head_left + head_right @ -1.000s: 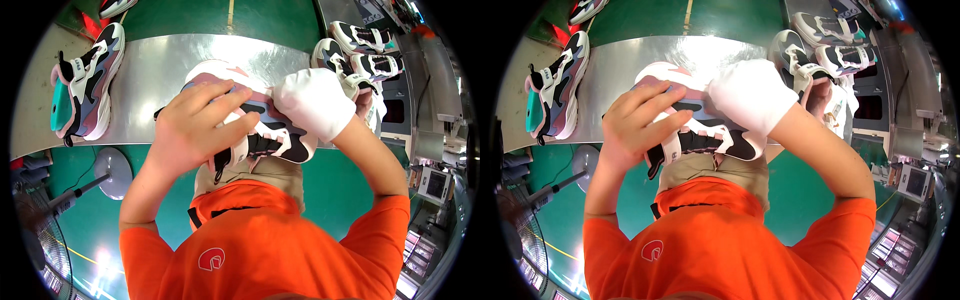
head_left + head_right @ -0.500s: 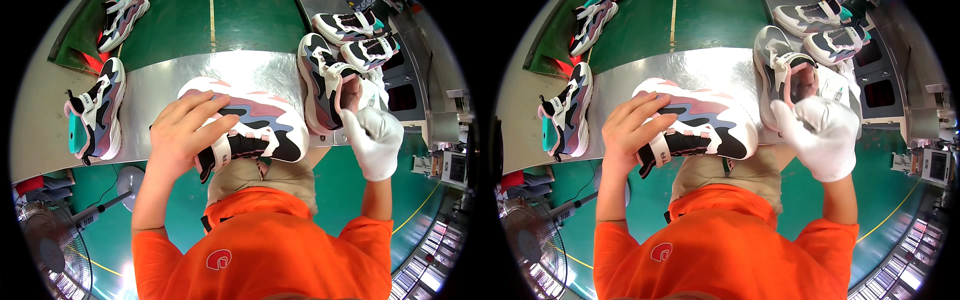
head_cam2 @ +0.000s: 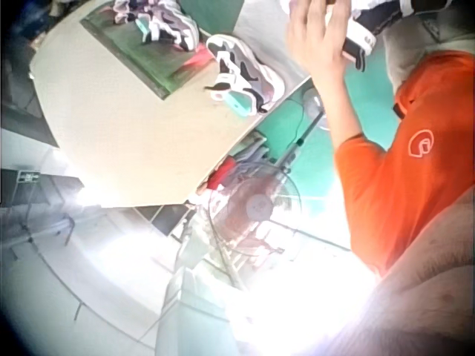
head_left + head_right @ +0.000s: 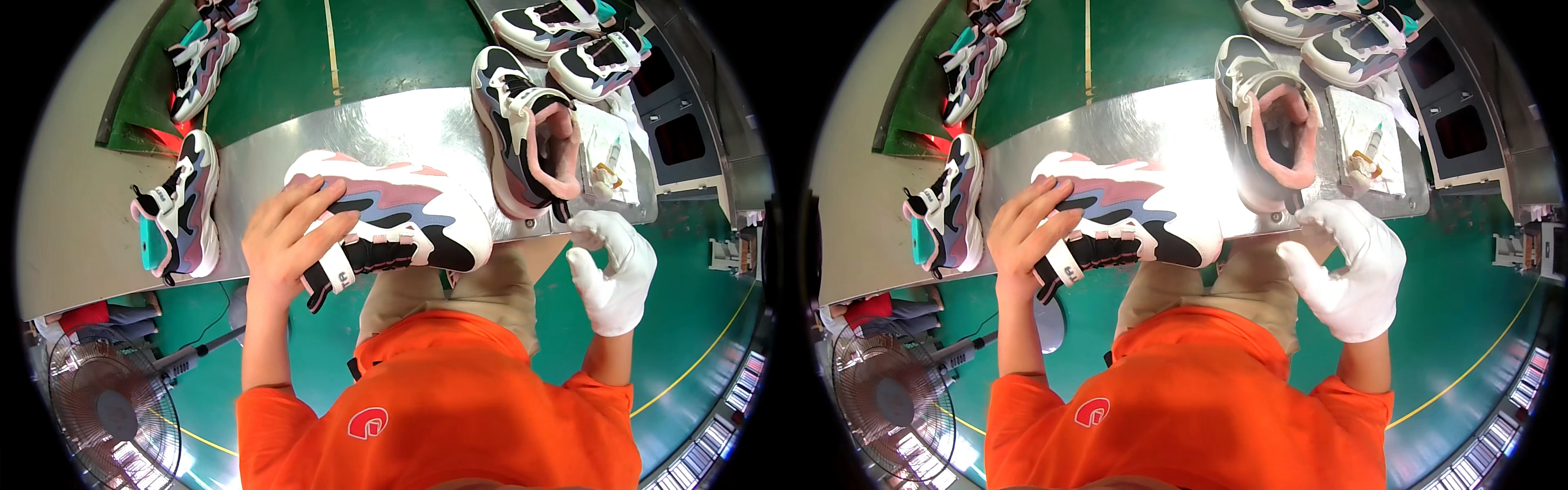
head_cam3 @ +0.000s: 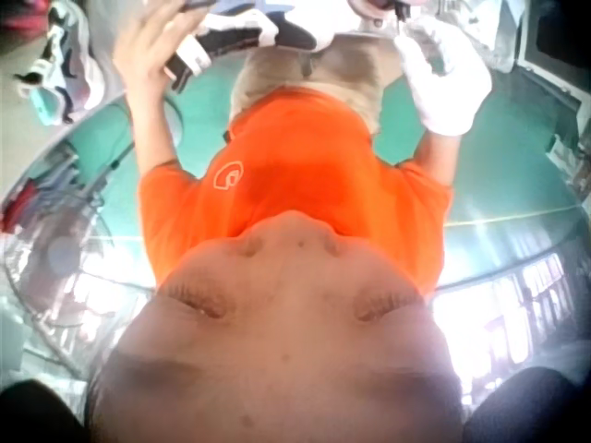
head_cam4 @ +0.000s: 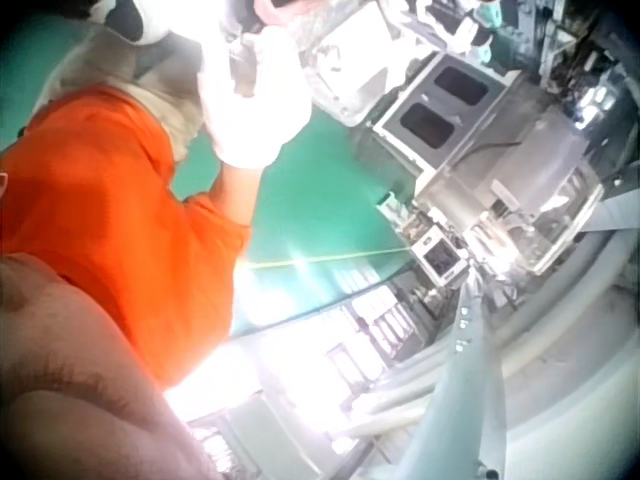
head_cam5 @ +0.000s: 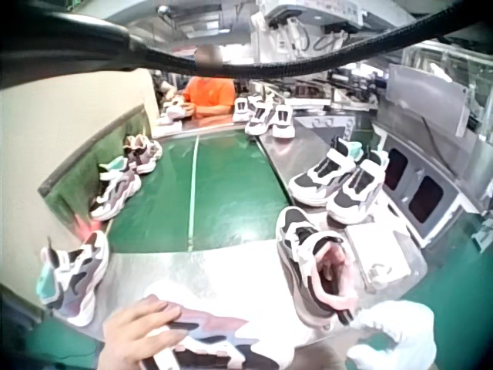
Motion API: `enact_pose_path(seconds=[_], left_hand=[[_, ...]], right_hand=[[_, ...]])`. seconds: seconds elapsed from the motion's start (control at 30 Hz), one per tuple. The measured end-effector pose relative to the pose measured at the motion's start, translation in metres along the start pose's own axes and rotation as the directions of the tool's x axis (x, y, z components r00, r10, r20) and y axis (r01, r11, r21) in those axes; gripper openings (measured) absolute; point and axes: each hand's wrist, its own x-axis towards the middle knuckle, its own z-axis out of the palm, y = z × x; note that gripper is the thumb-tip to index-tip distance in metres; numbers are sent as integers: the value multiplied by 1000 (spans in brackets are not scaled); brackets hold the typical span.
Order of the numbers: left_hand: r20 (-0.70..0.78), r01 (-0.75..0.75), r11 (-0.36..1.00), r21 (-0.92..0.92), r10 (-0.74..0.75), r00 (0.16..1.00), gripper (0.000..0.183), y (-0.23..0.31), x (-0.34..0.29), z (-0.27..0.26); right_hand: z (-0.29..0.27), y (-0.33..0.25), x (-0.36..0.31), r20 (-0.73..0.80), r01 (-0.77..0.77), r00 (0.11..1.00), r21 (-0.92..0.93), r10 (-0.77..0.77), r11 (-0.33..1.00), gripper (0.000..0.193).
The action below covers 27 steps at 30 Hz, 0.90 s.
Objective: The person applies glue to the sole of a sneaker using a syringe, then wipes the area with a cloth. They repeat this process on multiple shoes, occasionally refilling the syringe from a larger container and wiping the workbench.
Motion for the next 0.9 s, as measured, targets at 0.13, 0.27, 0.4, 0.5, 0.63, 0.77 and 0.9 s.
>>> enact_pose_path(seconds=[0.13,0.27,0.4,0.5,0.63,0.77,0.9], left_hand=[[15,16,1000,4,-16,1000,21,2,1,-3],[30,22,1000,9,-22,999,21,4,2,-4],[40,17,1000,9,-17,999,22,2,3,-4],[48,3,1000,4,-3,999,25,-1,6,-3],[78,6,1000,-26,-4,997,26,-5,13,-4],[121,24,998,-55,-17,992,27,-7,20,-4],[143,33,996,-85,-20,990,27,-9,27,-3]], right_hand=[[0,6,-8,-67,53,997,105,-46,993,39],[1,7,-13,-78,80,994,128,-70,989,40],[-2,11,-15,-143,98,986,78,-86,992,38],[-3,15,-18,-161,60,986,54,-51,997,37],[-1,21,-22,-172,3,985,39,3,999,34],[4,25,-22,-175,-51,983,54,60,997,32],[8,27,-24,-167,-94,980,62,104,994,32]])
